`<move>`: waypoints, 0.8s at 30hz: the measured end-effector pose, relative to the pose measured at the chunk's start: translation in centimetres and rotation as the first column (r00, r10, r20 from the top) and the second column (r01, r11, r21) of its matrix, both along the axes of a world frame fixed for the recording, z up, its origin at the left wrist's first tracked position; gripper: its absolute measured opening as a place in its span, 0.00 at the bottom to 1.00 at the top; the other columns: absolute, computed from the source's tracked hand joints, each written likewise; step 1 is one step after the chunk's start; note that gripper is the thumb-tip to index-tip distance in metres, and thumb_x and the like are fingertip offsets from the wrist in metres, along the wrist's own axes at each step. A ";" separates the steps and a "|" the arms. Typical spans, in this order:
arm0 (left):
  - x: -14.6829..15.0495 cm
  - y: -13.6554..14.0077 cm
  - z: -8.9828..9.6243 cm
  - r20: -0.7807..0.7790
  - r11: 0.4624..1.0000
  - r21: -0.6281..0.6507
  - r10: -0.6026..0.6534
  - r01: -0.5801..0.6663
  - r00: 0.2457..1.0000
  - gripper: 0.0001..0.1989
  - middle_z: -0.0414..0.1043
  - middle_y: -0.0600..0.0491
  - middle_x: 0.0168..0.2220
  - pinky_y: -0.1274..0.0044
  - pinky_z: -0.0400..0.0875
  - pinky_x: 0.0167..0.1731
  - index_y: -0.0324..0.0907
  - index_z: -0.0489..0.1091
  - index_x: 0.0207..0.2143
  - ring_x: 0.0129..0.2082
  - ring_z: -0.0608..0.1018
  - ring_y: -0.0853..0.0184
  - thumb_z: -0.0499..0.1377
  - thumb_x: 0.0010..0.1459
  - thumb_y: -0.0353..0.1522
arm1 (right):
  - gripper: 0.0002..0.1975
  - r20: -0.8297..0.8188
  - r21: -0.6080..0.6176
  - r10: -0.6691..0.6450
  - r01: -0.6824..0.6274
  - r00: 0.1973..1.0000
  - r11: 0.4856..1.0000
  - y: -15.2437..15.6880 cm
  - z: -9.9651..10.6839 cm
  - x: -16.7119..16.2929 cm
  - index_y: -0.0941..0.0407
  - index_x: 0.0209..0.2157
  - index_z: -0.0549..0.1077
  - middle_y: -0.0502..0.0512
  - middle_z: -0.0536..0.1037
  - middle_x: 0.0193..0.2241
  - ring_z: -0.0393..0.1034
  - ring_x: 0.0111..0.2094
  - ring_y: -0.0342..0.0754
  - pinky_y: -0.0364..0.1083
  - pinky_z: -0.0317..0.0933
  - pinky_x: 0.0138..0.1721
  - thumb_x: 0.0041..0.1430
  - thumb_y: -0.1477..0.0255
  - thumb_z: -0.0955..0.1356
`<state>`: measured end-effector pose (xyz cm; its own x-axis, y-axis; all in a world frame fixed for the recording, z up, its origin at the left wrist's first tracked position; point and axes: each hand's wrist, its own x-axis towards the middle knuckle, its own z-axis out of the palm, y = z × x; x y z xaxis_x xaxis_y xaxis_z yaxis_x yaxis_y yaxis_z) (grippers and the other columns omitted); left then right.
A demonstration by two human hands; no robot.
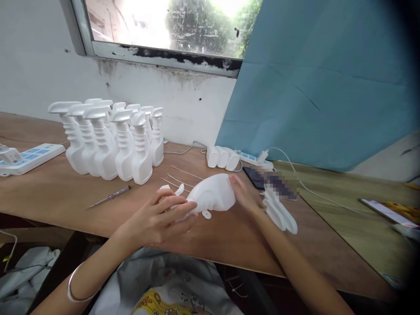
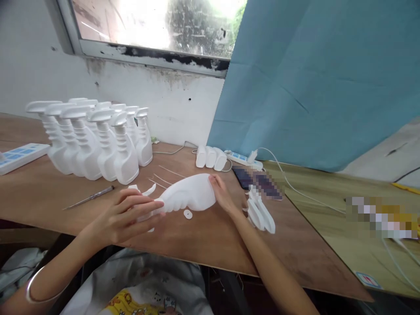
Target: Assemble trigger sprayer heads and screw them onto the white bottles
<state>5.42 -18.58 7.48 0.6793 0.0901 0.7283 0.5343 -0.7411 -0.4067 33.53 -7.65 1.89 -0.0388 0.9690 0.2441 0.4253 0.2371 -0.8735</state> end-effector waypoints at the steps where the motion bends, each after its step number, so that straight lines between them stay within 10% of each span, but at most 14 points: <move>1: 0.0 -0.1 0.0 -0.003 1.000 -0.008 0.004 -0.004 1.000 0.08 0.73 0.55 0.40 0.72 0.64 0.42 0.43 0.68 0.37 0.38 0.72 0.69 0.56 0.53 0.25 | 0.30 0.062 0.095 0.022 -0.028 0.998 0.995 -0.4 0.8 -0.3 0.56 0.49 0.61 0.59 0.66 0.48 0.62 0.48 0.53 0.53 0.57 0.48 0.53 0.49 0.56; 4: 0.2 -0.5 0.1 -0.004 0.999 -0.028 -0.020 0.019 1.000 0.09 0.72 0.53 0.39 0.71 0.63 0.44 0.41 0.67 0.38 0.39 0.71 0.69 0.56 0.53 0.25 | 0.39 0.352 0.358 0.152 -0.283 0.924 0.890 -2.5 4.0 -2.3 0.54 0.56 0.50 0.59 0.55 0.56 0.51 0.56 0.54 0.55 0.49 0.55 0.48 0.47 0.60; 8: 0.3 -1.1 0.3 0.062 0.998 0.008 -0.059 0.058 0.996 0.08 0.72 0.52 0.38 0.72 0.64 0.43 0.40 0.68 0.37 0.39 0.70 0.69 0.56 0.53 0.25 | 0.39 0.721 0.380 0.285 -0.705 0.631 0.599 -6.1 7.1 -6.6 0.55 0.56 0.52 0.59 0.59 0.53 0.52 0.55 0.53 0.55 0.47 0.55 0.46 0.50 0.65; 10: 0.2 -1.4 0.5 0.085 0.998 0.026 -0.063 0.061 0.994 0.07 0.72 0.53 0.37 0.72 0.64 0.43 0.41 0.68 0.36 0.39 0.70 0.69 0.57 0.53 0.25 | 0.32 0.744 0.421 0.255 -0.730 0.617 0.538 -7.2 7.3 -8.4 0.57 0.56 0.51 0.60 0.63 0.50 0.57 0.51 0.52 0.54 0.51 0.52 0.54 0.57 0.61; 18: 0.1 -1.5 1.0 0.172 0.993 -0.085 -0.072 0.087 0.982 0.05 0.71 0.50 0.42 0.64 0.59 0.50 0.41 0.67 0.31 0.46 0.69 0.64 0.56 0.54 0.34 | 0.25 0.699 0.530 0.142 -0.641 0.701 0.556 -7.3 6.0 -11.0 0.58 0.54 0.55 0.61 0.67 0.43 0.62 0.42 0.52 0.51 0.58 0.37 0.55 0.64 0.58; 24: 0.5 -2.3 0.8 0.369 0.988 -0.008 -0.138 0.152 0.919 0.10 0.69 0.58 0.24 0.72 0.65 0.34 0.40 0.60 0.18 0.30 0.72 0.71 0.54 0.51 0.27 | 0.29 0.645 0.496 0.272 -0.662 0.714 0.563 -8.9 6.0 -12.6 0.60 0.53 0.53 0.61 0.66 0.41 0.62 0.41 0.52 0.52 0.60 0.38 0.51 0.65 0.62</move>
<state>5.95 -20.87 8.26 0.3735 0.0409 0.9267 0.5264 -0.8319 -0.1755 20.89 -16.54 7.85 -0.7244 0.3440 0.5974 0.3461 0.9309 -0.1164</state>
